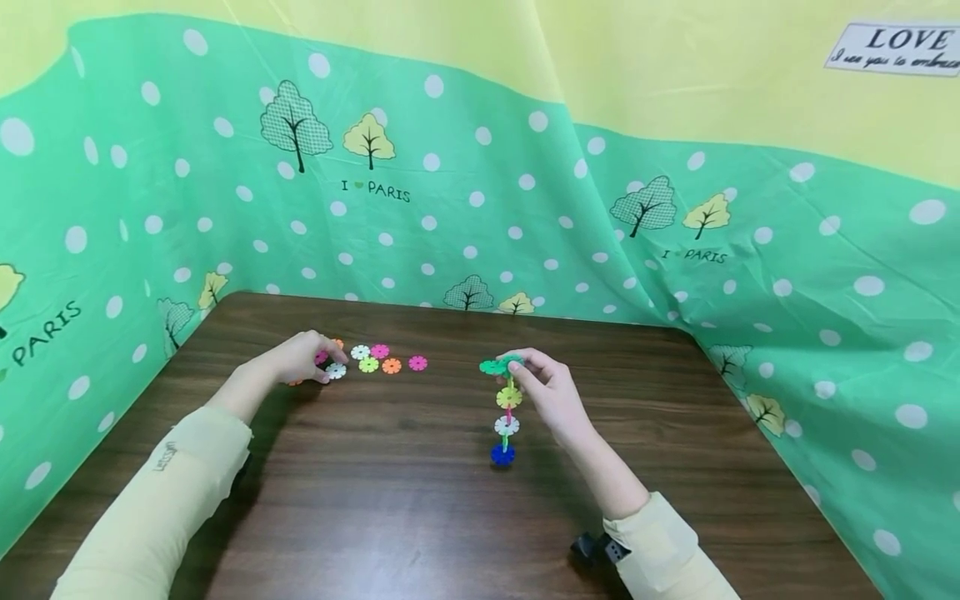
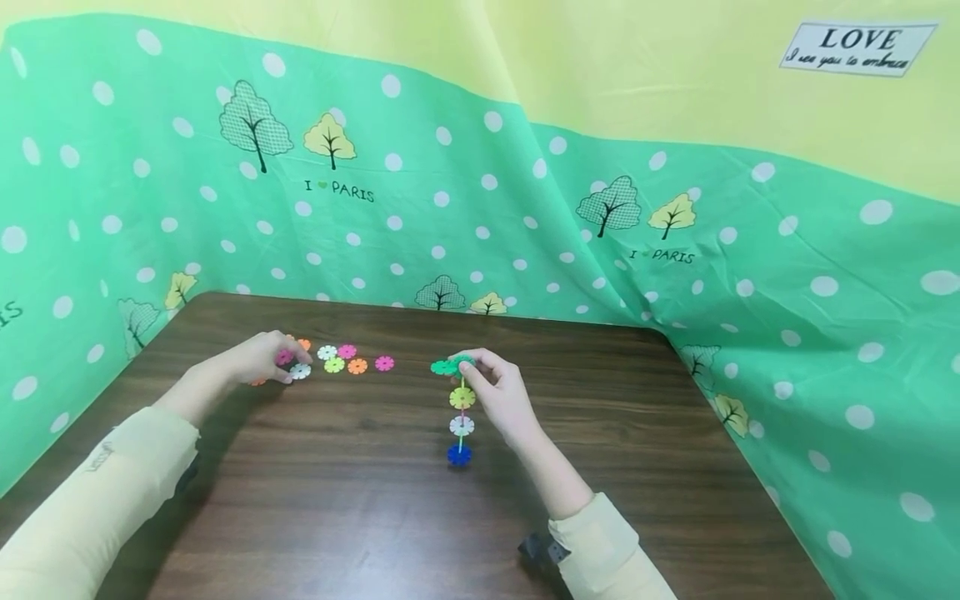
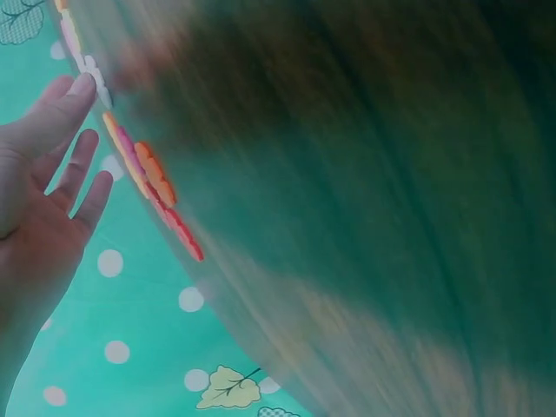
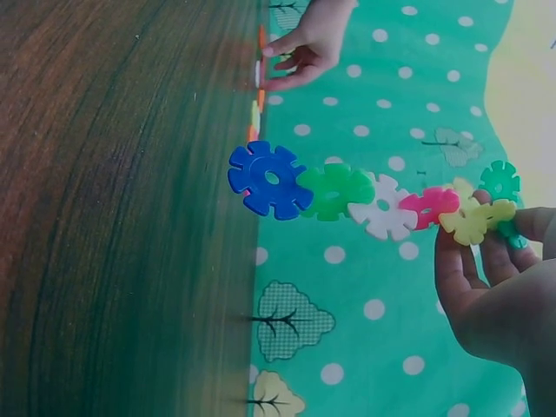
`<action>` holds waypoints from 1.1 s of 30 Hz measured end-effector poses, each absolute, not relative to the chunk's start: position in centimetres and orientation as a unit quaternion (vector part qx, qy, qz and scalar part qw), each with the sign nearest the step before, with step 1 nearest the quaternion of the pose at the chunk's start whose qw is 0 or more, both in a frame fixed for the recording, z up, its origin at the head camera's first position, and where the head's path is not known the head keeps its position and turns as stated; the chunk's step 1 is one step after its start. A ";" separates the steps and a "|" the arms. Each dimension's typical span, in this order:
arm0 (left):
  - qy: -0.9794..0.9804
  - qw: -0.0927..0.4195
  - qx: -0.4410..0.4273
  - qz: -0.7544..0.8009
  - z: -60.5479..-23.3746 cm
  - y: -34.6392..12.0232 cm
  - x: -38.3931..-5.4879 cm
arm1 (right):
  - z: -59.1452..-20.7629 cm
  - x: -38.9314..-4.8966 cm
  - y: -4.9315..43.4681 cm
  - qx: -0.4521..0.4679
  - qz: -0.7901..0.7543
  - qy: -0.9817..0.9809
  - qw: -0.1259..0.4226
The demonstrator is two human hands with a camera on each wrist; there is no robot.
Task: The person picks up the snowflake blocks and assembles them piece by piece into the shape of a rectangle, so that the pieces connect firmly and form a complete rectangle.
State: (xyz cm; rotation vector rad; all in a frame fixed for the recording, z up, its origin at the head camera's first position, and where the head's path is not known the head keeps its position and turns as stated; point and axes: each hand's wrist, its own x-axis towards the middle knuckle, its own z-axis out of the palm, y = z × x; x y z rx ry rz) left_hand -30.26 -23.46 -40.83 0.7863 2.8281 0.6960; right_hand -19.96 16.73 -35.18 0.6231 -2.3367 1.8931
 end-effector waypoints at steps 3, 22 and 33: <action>0.938 0.055 0.265 0.216 -41.0 -23.6 -30.4 | -35.1 -19.9 16.7 0.203 0.616 -0.760 0.033; 0.942 0.060 0.253 0.213 -41.4 -23.7 -30.8 | -35.5 -20.0 16.4 0.221 0.621 -0.751 0.032; 0.935 -0.004 0.250 0.251 -40.9 -22.8 -30.7 | -35.5 -20.2 16.3 0.222 0.605 -0.764 0.036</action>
